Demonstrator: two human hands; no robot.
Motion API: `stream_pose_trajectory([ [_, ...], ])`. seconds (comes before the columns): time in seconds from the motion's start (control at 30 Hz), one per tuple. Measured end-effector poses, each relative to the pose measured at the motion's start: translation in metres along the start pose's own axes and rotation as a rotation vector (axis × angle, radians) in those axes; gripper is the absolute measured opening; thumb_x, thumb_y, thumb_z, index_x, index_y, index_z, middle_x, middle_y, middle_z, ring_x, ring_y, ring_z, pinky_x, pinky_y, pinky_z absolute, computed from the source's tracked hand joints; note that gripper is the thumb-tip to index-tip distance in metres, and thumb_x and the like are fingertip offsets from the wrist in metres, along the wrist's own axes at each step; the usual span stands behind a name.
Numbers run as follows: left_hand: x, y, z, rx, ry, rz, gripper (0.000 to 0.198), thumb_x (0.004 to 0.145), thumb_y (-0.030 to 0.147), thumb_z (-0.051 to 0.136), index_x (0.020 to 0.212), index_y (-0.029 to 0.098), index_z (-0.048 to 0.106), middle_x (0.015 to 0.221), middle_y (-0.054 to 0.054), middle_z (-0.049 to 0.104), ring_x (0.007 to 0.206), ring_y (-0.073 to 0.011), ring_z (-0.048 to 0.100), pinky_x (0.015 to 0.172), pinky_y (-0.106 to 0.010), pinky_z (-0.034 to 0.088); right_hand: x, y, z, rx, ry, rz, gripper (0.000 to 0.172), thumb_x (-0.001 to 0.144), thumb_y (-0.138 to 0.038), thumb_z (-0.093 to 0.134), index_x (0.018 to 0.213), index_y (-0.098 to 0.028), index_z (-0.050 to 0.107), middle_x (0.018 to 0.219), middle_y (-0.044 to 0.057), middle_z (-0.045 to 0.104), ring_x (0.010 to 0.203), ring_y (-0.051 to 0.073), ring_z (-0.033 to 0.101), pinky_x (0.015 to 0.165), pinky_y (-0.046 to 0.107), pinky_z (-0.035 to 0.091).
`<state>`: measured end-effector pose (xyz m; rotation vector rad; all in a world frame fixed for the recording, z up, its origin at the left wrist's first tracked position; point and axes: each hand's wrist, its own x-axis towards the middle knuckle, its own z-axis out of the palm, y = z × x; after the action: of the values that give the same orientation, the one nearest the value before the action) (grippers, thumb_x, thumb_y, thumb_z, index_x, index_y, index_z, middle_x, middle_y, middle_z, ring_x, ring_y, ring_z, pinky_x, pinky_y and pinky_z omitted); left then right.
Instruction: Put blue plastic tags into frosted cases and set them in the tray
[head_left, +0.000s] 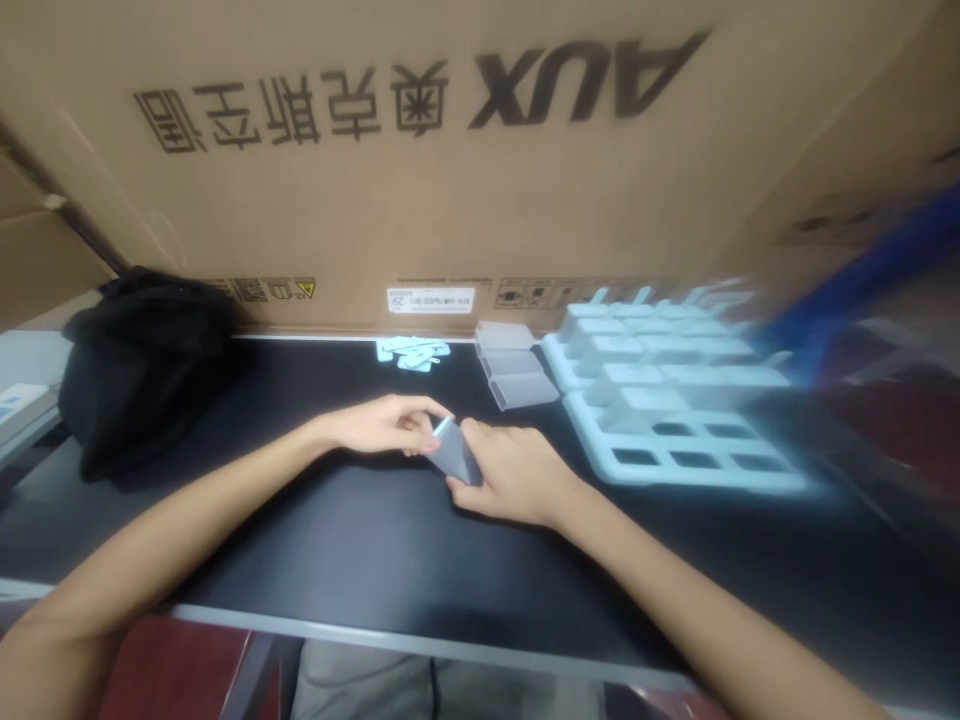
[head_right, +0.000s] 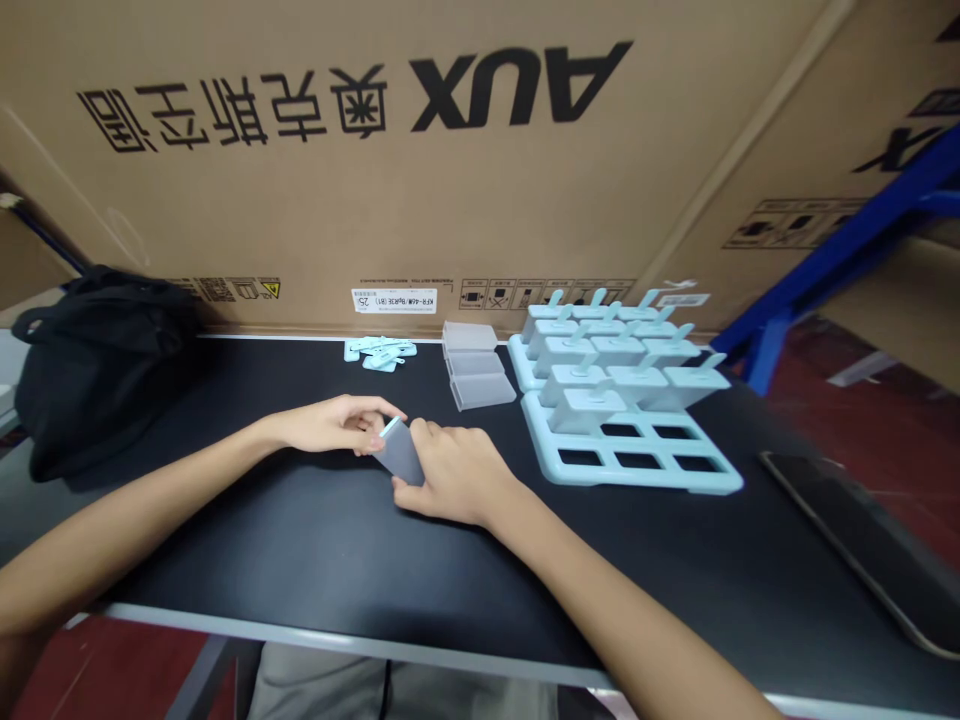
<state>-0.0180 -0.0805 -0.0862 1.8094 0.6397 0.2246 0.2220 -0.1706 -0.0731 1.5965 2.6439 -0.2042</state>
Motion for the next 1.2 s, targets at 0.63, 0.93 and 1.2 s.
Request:
stream_pose_trajectory([
  [0.63,0.030,-0.035,-0.092,0.900,0.852,0.254,0.015,0.091,0.030,0.075,0.084,0.017,0.069,0.080,-0.002,0.069,0.069,-0.0143,0.062,0.069,-0.028,0.049,-0.001,0.003,-0.002,0.060,-0.002,0.023,0.036,0.088,-0.054,0.056,0.103,-0.021,0.056,0.101,0.009,0.076,0.087,0.030,0.073,0.065,0.035,0.035],
  [0.93,0.036,-0.036,-0.077,1.154,0.780,0.116,0.021,0.095,0.018,0.058,0.105,0.019,0.077,0.108,-0.009,0.077,0.095,-0.0242,0.069,0.084,-0.037,0.057,-0.007,0.013,-0.005,0.140,0.115,0.000,0.028,0.093,-0.047,0.057,0.101,-0.021,0.052,0.106,0.010,0.069,0.084,0.024,0.067,0.066,0.033,0.041],
  [1.2,0.033,-0.036,-0.065,1.178,0.810,0.185,0.024,0.098,0.020,0.053,0.110,0.020,0.073,0.110,-0.008,0.077,0.102,-0.0255,0.064,0.080,-0.037,0.054,0.010,0.079,-0.043,-0.108,0.435,0.024,0.029,0.094,-0.028,0.055,0.120,-0.015,0.054,0.119,0.020,0.064,0.112,0.034,0.061,0.087,0.042,0.050],
])
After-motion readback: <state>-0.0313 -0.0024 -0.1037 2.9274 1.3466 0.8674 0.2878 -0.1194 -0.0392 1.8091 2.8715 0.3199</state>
